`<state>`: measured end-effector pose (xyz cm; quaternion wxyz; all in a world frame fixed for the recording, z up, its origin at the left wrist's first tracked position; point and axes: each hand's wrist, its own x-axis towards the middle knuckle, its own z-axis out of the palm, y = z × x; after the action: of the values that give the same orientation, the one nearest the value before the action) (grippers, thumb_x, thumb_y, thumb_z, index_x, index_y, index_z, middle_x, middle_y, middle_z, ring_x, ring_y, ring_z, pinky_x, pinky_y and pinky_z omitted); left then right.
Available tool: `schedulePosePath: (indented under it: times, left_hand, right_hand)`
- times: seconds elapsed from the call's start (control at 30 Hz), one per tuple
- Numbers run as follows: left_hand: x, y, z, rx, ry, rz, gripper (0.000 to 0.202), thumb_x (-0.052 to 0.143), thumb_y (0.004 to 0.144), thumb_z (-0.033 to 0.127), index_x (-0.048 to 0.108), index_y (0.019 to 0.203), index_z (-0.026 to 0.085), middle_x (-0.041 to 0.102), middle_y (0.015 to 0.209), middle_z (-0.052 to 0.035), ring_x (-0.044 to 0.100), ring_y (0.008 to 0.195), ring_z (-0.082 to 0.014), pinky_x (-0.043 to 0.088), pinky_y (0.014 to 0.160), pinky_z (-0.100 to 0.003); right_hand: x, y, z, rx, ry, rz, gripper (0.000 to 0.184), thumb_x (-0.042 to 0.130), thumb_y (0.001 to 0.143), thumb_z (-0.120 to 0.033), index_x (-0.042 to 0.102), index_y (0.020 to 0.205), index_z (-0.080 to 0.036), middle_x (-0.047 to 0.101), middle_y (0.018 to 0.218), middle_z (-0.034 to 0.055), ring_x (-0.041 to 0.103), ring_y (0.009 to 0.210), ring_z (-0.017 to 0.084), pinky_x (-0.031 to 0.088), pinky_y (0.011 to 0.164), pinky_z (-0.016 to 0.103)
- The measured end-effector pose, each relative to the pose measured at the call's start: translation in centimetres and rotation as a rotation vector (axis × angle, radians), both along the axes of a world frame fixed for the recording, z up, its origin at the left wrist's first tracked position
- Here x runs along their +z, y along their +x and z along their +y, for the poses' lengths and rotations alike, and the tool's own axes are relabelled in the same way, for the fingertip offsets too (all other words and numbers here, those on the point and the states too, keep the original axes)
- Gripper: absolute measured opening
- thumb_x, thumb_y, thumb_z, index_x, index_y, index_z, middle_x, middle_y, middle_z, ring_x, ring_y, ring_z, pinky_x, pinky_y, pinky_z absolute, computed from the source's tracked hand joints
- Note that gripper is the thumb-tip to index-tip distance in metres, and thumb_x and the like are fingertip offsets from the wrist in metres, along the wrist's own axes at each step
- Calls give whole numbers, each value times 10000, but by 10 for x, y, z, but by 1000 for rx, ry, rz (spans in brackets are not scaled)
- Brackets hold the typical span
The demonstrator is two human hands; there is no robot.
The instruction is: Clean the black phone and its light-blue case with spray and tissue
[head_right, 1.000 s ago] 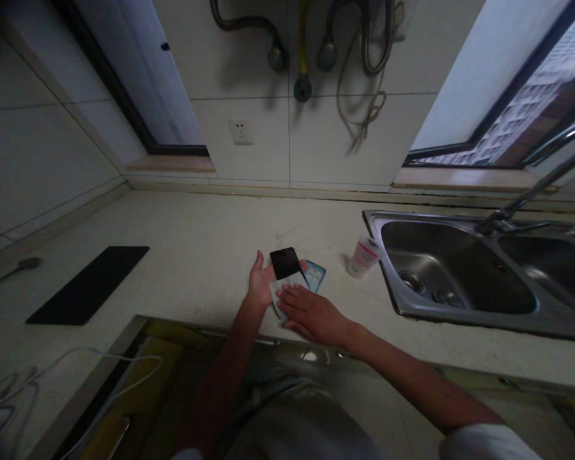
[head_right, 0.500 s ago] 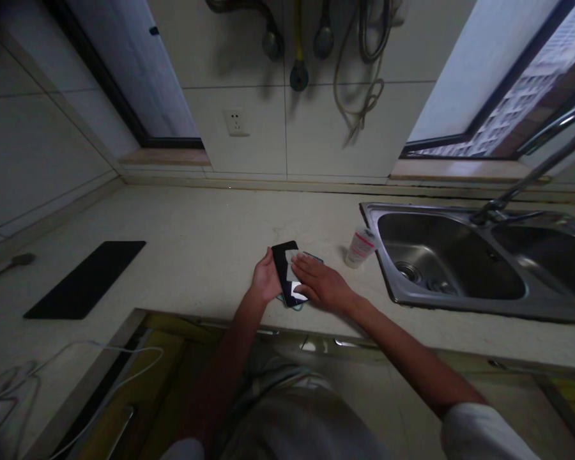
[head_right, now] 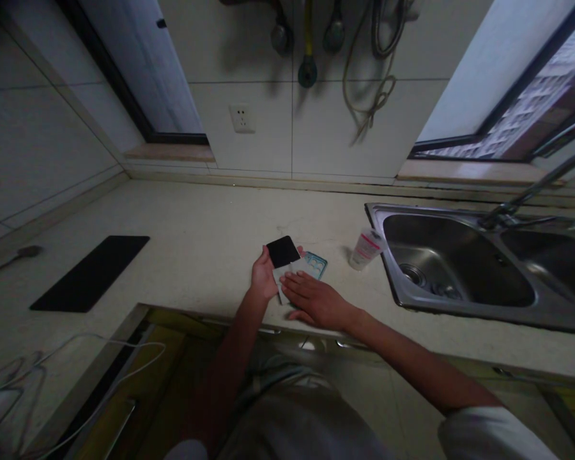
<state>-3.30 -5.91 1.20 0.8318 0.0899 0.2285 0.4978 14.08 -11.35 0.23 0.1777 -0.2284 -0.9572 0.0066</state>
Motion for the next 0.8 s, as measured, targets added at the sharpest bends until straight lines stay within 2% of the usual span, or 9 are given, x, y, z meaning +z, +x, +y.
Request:
schedulePosePath:
  times: [0.13,0.3,0.53,0.7,0.8]
  left_hand:
    - [-2,-2,-1,26,33,-58,682,365,964,581,544,1362,57,681,1216,-231,595,1233,-363,402,1076,-533]
    - [-5,-2,0,31,40,-69,669,353,971,577,547,1354,64,673,1228,-232,586,1246,-360,385,1085,-551]
    - [-14,1,6,47,93,-53,632,352,968,580,641,1230,83,710,1159,-205,597,1235,-345,430,1064,-501]
    - [-8,2,6,89,22,-48,640,346,969,567,627,1261,71,713,1153,-208,602,1227,-348,429,1067,-504]
    - [-5,0,5,118,-3,-41,630,340,975,558,614,1286,84,712,1158,-199,603,1227,-338,421,1078,-497]
  right_hand:
    - [-2,21,-16,-27,38,70,639,590,976,-346,353,1537,-151,490,1496,162,416,1427,273,395,1163,503]
    - [-9,36,-15,-171,47,140,591,565,984,-296,371,1536,-212,519,1483,124,442,1410,269,435,1147,482]
    - [-15,14,1,-323,-22,177,549,482,1014,-376,407,1519,-174,443,1529,161,422,1421,286,452,1134,486]
    - [-9,5,27,-380,-85,207,519,396,1041,-389,426,1508,-165,412,1547,149,414,1425,268,451,1134,476]
    - [-6,3,31,-335,-59,199,537,442,1028,-393,413,1514,-168,396,1557,148,380,1444,273,422,1153,489]
